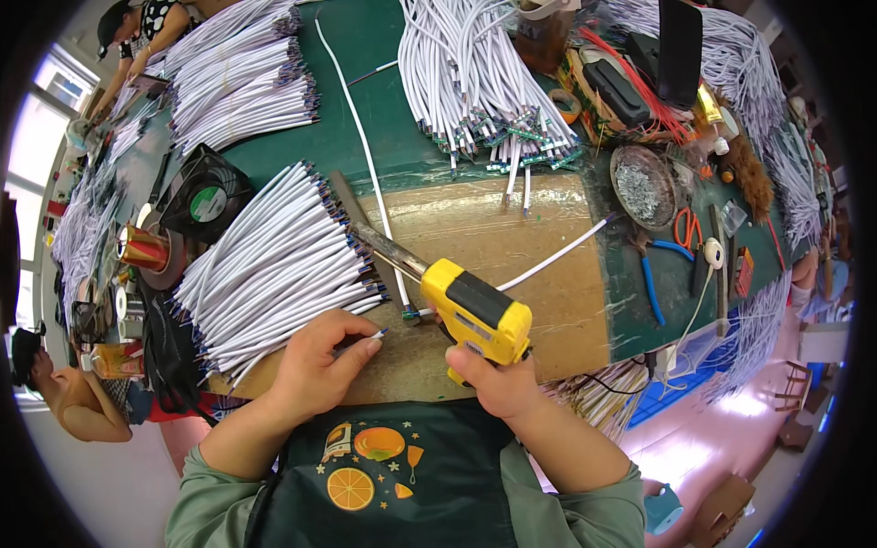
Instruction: The person assembles and organizes bundles of white cables by hand at a workbench, using a manual stripping tool, a soldering iron, and a metal file to prepare the cables and secure them with rubber bands.
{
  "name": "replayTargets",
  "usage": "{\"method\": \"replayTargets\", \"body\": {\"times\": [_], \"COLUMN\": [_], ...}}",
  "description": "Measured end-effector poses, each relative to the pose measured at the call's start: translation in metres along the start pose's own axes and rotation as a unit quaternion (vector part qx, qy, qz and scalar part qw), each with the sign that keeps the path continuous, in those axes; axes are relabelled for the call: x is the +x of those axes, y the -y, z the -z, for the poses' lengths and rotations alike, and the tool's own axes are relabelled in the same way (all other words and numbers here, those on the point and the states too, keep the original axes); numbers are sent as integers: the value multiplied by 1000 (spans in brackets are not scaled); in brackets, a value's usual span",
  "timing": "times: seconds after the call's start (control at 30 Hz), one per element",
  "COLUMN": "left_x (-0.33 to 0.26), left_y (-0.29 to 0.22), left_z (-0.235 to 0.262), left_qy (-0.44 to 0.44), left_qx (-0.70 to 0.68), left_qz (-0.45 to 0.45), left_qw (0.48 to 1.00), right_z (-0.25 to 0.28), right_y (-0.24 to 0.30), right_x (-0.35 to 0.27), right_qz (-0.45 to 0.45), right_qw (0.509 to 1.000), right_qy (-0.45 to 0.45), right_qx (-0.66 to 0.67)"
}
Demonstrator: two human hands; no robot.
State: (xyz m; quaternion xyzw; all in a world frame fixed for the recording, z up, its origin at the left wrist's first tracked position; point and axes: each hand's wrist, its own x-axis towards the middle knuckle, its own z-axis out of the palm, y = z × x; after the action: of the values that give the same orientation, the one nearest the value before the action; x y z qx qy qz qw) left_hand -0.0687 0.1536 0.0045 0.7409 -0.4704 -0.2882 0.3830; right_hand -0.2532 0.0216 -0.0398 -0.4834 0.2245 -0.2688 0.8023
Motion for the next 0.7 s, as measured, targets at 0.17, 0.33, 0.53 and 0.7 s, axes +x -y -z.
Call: {"method": "replayTargets", "body": {"times": [0.17, 0.33, 0.53, 0.7], "left_x": [-4, -7, -9, -12], "left_y": [-7, -21, -22, -16], "left_z": [-4, -10, -14, -21], "left_qy": [41, 88, 104, 89], "left_qx": [-114, -176, -272, -379], "left_qz": [64, 90, 190, 209], "left_qw": [991, 976, 938, 897], "right_z": [-6, -23, -23, -24], "right_y": [8, 7, 0, -1], "right_x": [-10, -9, -12, -16], "right_qz": [-9, 17, 29, 35], "right_qw": [998, 996, 993, 987], "right_qy": [49, 2, -8, 6], "right_qx": [-28, -82, -111, -157]}}
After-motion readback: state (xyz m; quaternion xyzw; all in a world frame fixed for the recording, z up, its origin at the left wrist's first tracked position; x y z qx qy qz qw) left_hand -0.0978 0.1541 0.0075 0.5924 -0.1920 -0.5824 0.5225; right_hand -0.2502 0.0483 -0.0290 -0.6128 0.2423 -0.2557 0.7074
